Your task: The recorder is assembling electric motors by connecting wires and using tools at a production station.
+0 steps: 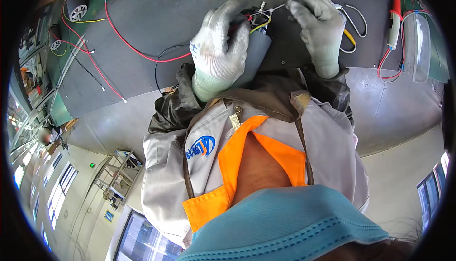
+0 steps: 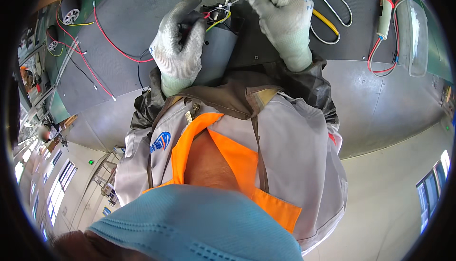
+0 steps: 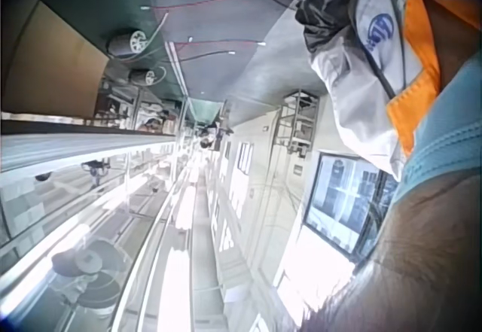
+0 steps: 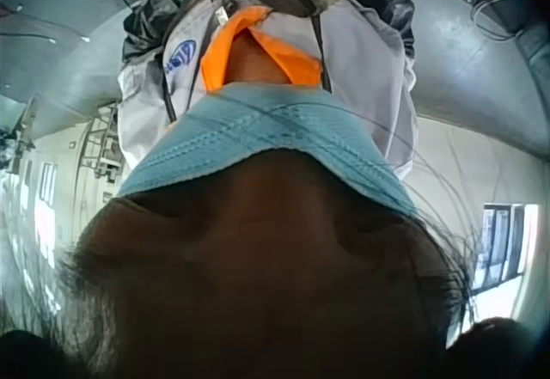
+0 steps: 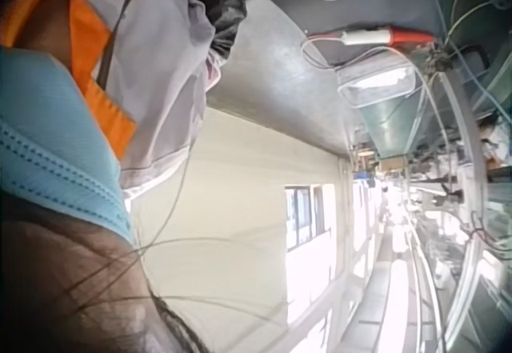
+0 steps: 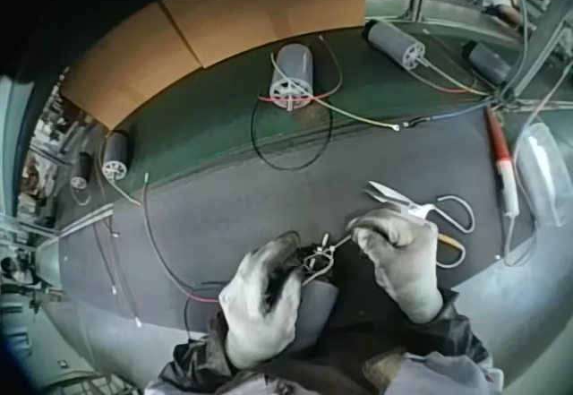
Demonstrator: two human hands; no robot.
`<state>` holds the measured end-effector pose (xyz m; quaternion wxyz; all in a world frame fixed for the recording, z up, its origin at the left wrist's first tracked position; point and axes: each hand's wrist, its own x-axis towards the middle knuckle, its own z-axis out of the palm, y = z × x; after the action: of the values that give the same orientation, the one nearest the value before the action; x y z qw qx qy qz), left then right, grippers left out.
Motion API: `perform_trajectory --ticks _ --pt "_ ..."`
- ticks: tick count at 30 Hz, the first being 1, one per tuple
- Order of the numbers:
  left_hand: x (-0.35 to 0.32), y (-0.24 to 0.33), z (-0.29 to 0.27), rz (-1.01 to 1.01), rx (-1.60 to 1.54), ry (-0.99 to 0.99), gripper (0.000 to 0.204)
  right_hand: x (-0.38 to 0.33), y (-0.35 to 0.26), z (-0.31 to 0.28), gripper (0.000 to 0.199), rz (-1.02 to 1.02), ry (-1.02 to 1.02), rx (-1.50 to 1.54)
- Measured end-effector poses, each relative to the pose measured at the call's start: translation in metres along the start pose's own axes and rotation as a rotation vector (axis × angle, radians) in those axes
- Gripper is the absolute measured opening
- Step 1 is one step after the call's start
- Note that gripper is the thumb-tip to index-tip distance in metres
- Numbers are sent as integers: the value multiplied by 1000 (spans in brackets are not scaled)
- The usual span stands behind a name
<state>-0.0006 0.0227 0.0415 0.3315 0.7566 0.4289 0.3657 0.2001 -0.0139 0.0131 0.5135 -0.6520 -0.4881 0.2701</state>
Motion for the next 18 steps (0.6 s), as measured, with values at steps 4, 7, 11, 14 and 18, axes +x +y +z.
perform_trajectory --ticks 4,7,11,14,18 --pt "2 -3 0 59 25 -19 34 37 32 10 14 -364 143 -229" --pt "5 -8 -1 138 46 -32 31 49 25 20 5 -383 129 -309" --pt "10 -8 5 331 269 -62 20 54 42 26 7 -424 19 -524" --pt "16 -5 3 288 348 -148 14 58 25 26 15 380 -5 486" --pt "32 -11 -4 445 377 -310 11 40 -18 8 21 349 -347 1040"
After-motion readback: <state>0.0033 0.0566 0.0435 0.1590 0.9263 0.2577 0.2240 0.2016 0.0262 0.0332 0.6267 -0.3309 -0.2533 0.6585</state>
